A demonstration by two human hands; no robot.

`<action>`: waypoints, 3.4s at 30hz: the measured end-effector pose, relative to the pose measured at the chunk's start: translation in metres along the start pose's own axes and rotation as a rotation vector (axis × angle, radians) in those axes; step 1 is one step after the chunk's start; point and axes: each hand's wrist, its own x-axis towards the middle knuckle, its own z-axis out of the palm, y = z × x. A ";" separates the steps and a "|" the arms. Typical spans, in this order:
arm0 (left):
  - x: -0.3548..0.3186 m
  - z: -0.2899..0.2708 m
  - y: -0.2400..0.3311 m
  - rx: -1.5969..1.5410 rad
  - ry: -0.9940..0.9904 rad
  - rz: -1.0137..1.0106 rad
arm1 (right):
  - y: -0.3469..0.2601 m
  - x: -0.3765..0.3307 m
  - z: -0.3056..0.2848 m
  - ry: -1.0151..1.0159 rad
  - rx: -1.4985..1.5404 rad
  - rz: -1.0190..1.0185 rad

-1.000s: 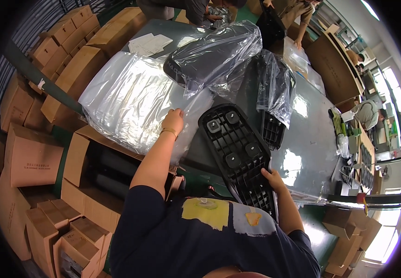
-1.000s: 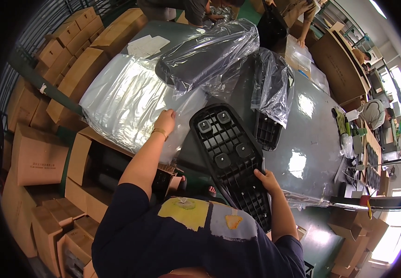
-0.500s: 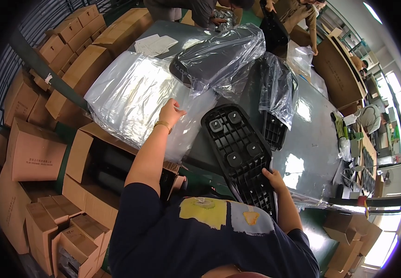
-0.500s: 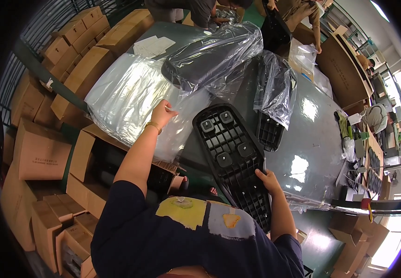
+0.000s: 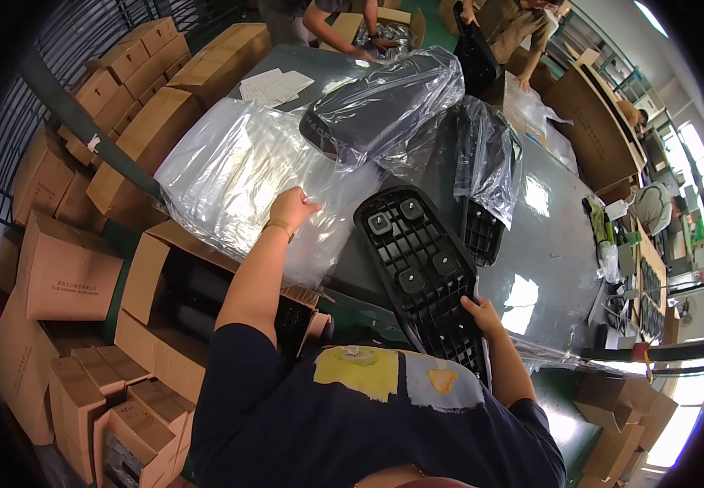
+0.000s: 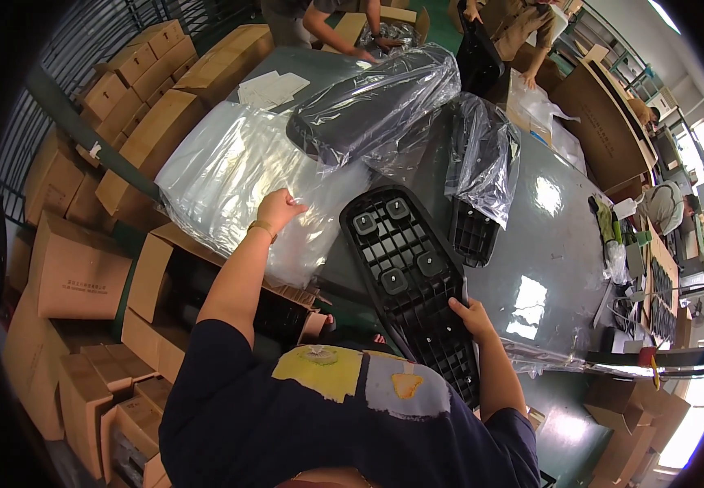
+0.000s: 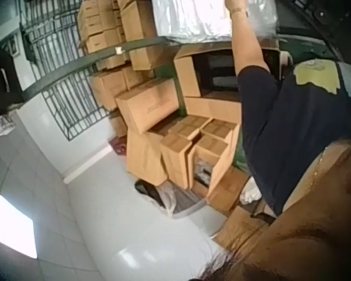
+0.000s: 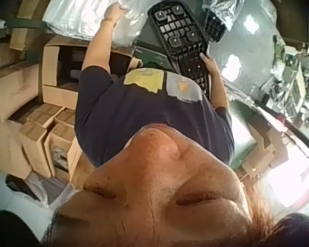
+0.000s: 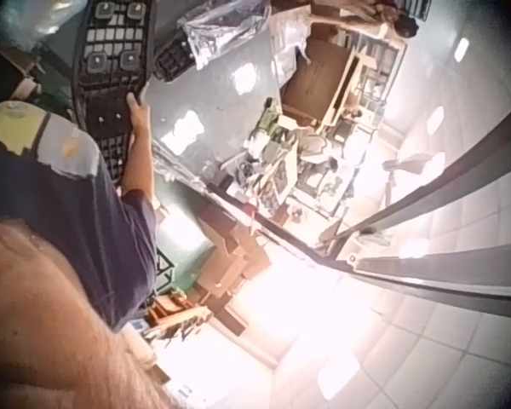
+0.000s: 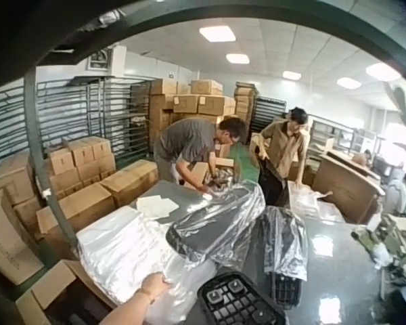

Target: Pack bicycle seats into individual plastic bags and place them into a cardboard box.

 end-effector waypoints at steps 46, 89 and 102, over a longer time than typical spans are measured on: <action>-0.173 -0.012 -0.114 -1.996 0.150 -0.603 | -0.271 0.083 0.257 -0.710 0.118 -0.152; -0.124 -0.107 0.173 -0.363 0.430 0.569 | -0.377 0.030 0.112 0.482 -0.743 -1.305; -0.023 -0.012 0.239 -0.346 0.100 0.567 | -0.304 0.073 -0.020 0.827 -0.728 -0.771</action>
